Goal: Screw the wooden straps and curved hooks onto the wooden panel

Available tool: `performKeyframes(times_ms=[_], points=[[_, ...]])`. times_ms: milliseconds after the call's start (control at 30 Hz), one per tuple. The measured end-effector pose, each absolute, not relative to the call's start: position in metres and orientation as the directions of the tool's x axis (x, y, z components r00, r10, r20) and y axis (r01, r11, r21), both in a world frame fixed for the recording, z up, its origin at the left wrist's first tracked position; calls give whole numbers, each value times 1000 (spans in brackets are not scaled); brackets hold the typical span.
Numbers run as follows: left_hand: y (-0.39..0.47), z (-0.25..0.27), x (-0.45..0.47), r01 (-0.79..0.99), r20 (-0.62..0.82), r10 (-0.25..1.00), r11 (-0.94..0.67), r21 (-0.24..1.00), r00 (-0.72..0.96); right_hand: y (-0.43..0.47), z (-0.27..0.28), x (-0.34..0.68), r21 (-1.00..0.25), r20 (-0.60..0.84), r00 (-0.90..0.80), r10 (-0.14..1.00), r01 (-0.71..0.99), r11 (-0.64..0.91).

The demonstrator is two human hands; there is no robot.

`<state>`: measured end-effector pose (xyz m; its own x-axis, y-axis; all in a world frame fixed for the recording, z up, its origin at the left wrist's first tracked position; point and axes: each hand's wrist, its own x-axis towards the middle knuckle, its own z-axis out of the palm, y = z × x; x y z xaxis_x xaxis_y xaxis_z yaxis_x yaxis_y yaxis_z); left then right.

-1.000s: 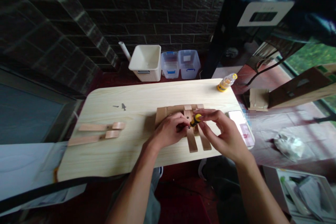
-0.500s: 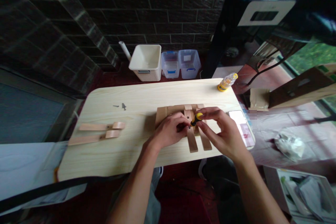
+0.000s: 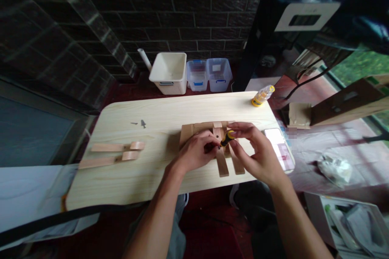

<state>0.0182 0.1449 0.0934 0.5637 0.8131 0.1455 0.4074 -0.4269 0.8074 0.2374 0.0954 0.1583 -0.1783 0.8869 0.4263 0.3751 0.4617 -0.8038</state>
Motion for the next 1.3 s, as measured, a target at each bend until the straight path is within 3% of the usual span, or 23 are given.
performKeyframes(times_ms=[167, 1300], points=[[145, 93, 18, 401, 158, 806, -442, 803, 570, 94, 157, 238, -841, 379, -184, 907, 340, 421], [145, 93, 18, 419, 157, 811, -444, 792, 563, 95, 156, 236, -840, 404, -163, 900, 324, 436]])
